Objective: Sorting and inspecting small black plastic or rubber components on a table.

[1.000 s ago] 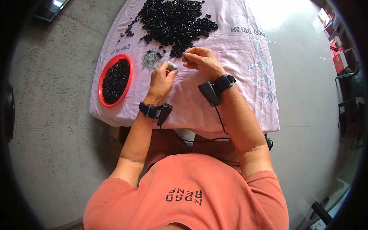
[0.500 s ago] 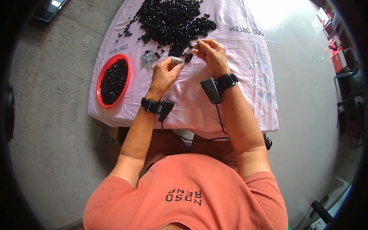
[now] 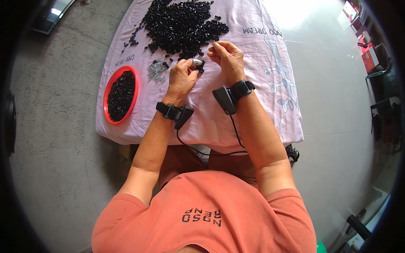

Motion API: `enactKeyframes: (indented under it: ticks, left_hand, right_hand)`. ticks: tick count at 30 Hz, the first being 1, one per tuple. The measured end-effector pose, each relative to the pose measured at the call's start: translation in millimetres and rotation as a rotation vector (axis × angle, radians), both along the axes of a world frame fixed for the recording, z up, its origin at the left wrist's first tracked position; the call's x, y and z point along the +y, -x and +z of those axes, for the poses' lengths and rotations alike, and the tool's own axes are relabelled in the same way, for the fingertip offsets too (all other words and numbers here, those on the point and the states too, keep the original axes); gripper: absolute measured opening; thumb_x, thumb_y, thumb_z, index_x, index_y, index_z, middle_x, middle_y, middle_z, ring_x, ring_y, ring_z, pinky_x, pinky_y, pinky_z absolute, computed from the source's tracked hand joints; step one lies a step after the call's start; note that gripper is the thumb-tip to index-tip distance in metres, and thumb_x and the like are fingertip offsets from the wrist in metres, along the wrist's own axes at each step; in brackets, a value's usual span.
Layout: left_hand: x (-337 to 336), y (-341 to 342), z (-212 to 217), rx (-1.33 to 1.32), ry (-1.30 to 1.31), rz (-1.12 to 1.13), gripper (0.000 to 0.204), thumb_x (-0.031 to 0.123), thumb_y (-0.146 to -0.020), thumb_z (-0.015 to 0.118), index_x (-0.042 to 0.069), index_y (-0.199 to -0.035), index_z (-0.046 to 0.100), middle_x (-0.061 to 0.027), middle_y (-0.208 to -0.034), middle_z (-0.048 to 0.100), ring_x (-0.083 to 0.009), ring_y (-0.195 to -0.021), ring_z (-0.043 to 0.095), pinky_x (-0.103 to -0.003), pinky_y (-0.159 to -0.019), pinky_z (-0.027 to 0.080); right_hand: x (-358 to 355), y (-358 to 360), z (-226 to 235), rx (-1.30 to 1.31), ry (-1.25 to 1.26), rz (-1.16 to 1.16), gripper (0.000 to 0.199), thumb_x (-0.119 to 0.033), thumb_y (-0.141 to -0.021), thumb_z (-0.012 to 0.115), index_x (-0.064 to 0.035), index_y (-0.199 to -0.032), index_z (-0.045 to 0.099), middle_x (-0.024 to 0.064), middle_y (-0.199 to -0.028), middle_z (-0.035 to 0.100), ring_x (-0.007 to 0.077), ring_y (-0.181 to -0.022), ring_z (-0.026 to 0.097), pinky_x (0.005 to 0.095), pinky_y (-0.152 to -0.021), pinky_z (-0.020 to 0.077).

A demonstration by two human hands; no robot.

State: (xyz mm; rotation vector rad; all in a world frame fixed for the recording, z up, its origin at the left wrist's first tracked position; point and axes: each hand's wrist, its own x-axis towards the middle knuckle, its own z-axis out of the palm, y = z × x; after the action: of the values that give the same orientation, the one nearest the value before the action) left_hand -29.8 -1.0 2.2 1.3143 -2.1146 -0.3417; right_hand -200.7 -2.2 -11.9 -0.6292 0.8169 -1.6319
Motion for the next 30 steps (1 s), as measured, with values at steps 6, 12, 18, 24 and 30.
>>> enactKeyframes:
  ticks: [6,12,18,24,30]
  left_hand:
    - [-9.7,-13.3,-1.6,0.036,-0.035,0.043,0.025,0.001,-0.077,0.058,0.007,-0.1,0.065,-0.0084,-0.08,0.069,-0.0235,-0.071,0.068,-0.035,-0.067,0.055]
    - [-6.5,-17.7,0.7,0.062,-0.031,0.047,0.021,0.003,-0.078,0.061,0.005,-0.098,0.064,-0.0097,-0.08,0.07,-0.0243,-0.073,0.07,-0.036,-0.068,0.055]
    - [-7.0,-19.4,-7.0,0.002,-0.02,0.062,0.015,0.006,-0.079,0.062,0.005,-0.094,0.063,-0.0119,-0.079,0.07,-0.0258,-0.073,0.07,-0.037,-0.068,0.055]
    - [-15.2,-12.9,6.9,0.099,0.014,0.092,0.011,0.001,-0.076,0.058,0.003,-0.087,0.062,-0.0163,-0.082,0.068,-0.0353,-0.077,0.067,-0.043,-0.071,0.053]
    - [-55.4,1.8,19.8,-0.031,0.109,0.03,0.023,0.004,-0.082,0.06,0.004,-0.104,0.068,-0.0161,-0.1,0.067,-0.0308,-0.09,0.067,-0.039,-0.081,0.054]
  right_hand:
    - [-3.9,2.3,-1.6,-0.038,-0.005,-0.041,0.012,-0.013,-0.094,0.064,-0.0041,-0.103,0.065,0.0072,-0.092,0.071,0.0128,-0.08,0.069,0.0244,-0.073,0.0572]
    - [-4.8,-2.8,-0.9,-0.004,-0.009,-0.015,0.013,-0.013,-0.094,0.065,-0.0038,-0.102,0.065,0.0068,-0.091,0.071,0.0126,-0.08,0.069,0.0238,-0.072,0.0573]
    - [-3.4,-3.4,1.2,-0.003,-0.005,-0.015,0.012,-0.014,-0.094,0.065,-0.0039,-0.102,0.066,0.007,-0.09,0.071,0.0124,-0.079,0.069,0.0234,-0.071,0.0572]
    - [-5.5,-3.1,-1.3,-0.007,0.012,-0.12,0.011,-0.013,-0.094,0.064,-0.0046,-0.101,0.066,0.0073,-0.09,0.071,0.0122,-0.076,0.069,0.0235,-0.07,0.0566]
    - [-6.7,-4.5,-1.8,0.023,0.0,-0.148,0.011,-0.013,-0.094,0.064,-0.0047,-0.101,0.066,0.0069,-0.088,0.071,0.0128,-0.076,0.069,0.0247,-0.07,0.0566]
